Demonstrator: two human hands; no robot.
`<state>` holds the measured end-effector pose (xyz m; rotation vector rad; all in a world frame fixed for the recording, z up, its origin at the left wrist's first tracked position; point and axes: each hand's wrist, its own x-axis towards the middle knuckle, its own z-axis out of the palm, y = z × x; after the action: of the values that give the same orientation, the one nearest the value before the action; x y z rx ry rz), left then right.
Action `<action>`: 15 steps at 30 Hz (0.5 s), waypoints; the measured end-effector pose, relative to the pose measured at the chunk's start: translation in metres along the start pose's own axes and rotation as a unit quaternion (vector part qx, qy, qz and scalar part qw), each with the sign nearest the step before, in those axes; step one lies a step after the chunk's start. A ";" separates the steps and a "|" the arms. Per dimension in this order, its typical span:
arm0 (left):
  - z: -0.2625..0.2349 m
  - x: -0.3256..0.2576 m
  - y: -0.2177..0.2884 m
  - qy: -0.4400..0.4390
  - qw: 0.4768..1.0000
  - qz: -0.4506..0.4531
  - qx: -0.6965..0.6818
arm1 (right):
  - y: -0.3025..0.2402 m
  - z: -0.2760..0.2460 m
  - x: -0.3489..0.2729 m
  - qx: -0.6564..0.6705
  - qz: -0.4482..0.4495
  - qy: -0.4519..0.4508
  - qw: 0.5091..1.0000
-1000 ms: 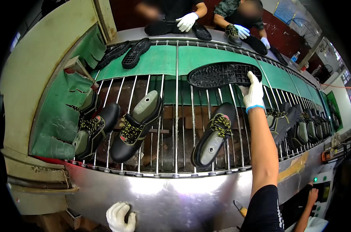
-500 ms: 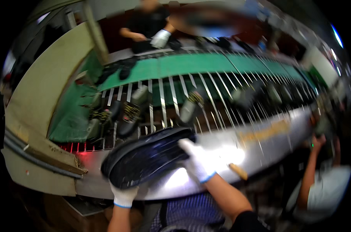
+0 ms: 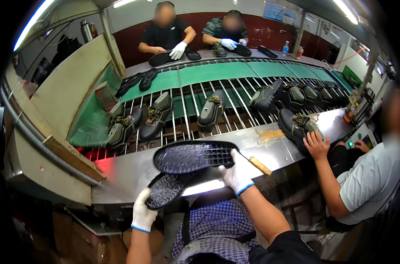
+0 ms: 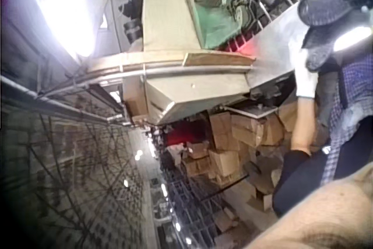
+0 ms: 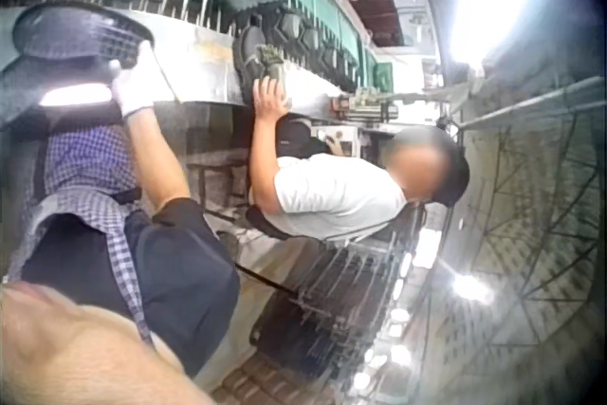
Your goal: The person cleans the edges and soles of black boots using a small brush, working on one shoe at a time before placing it back on the conveyor belt and picking up another.
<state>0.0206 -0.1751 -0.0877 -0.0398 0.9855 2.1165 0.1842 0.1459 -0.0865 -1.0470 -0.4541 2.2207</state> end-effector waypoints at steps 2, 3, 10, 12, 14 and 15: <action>0.001 -0.004 0.003 -0.009 0.997 0.043 0.062 | -0.001 -0.015 0.010 -0.039 -0.037 -0.026 0.998; 0.006 -0.004 0.013 -0.034 0.993 0.064 0.089 | -0.003 -0.014 0.006 -0.058 -0.056 -0.039 0.996; 0.068 -0.015 0.221 -0.077 0.781 0.237 0.573 | -0.005 -0.015 -0.054 -0.282 -0.070 -0.172 0.941; 0.090 0.001 0.269 -0.067 0.766 0.235 0.594 | 0.016 -0.026 -0.039 -0.146 -0.043 -0.118 0.981; 0.118 0.018 0.295 -0.087 0.698 0.156 0.693 | 0.021 -0.015 -0.038 -0.068 -0.025 -0.056 0.996; 0.133 0.027 0.296 -0.097 0.645 0.125 0.747 | 0.018 -0.015 -0.041 -0.082 -0.035 -0.083 0.993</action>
<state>-0.1586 -0.1856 0.1844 1.1548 2.3417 0.8351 0.2083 0.1061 -0.0827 -0.9166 -0.7462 2.2472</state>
